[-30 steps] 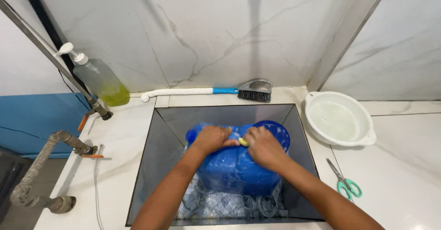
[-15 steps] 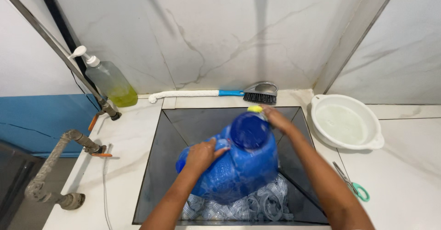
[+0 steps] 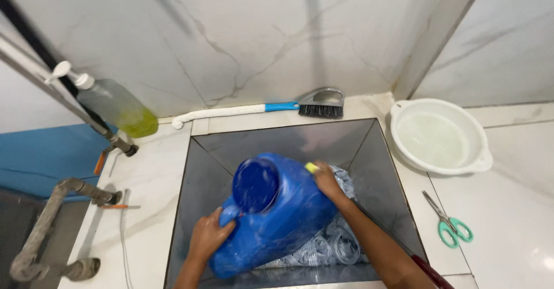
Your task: The person scrubs a large blue plastic container with a sponge, rinses it under a tap, and fills it with water. They then use a heat gun to apply a label to the container, cut a small hole near the bottom with scissors, and place a cloth under the container before securing the lid.
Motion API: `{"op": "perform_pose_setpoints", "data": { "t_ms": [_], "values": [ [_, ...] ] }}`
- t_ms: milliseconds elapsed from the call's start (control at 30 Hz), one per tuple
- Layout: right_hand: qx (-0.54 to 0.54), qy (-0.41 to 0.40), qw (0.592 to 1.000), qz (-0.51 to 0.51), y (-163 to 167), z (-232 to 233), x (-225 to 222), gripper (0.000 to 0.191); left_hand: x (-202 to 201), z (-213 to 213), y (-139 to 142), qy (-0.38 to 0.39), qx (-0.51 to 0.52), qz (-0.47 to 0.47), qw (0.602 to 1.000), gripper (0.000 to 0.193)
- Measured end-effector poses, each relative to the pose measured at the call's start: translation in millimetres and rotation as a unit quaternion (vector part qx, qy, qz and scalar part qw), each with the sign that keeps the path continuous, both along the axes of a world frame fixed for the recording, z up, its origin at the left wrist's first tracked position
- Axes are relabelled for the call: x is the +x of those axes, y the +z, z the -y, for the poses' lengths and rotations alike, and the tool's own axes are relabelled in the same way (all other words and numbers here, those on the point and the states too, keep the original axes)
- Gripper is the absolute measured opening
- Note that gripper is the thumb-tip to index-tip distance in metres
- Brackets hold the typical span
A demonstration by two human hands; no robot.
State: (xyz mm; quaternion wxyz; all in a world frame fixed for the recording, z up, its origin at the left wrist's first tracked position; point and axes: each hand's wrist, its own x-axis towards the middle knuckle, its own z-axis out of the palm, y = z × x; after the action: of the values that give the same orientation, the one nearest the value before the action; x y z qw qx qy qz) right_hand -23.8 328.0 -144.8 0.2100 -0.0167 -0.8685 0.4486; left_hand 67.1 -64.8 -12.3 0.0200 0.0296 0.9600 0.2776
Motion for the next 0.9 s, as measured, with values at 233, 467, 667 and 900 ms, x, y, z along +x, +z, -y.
{"op": "perform_pose_setpoints", "data": {
  "t_ms": [233, 467, 667, 900],
  "values": [
    [-0.016, 0.069, 0.991, -0.114, -3, 56, -2, 0.032, -7, 3, -12, 0.037, 0.018, 0.039, 0.998, 0.040],
    [-0.067, -0.113, 0.991, -0.031, 6, 43, -33, 0.019, -27, -29, -3, 0.109, 0.079, 0.078, 0.988, 0.037],
    [-0.002, -0.116, 0.993, 0.004, -11, 116, 66, 0.035, -59, -40, -9, 0.172, 0.068, 0.160, 0.970, 0.042],
    [-0.098, -0.057, 0.989, -0.096, 55, 102, -66, 0.026, -48, -64, -16, 0.135, 0.024, 0.068, 0.988, 0.040]
  ]
}}
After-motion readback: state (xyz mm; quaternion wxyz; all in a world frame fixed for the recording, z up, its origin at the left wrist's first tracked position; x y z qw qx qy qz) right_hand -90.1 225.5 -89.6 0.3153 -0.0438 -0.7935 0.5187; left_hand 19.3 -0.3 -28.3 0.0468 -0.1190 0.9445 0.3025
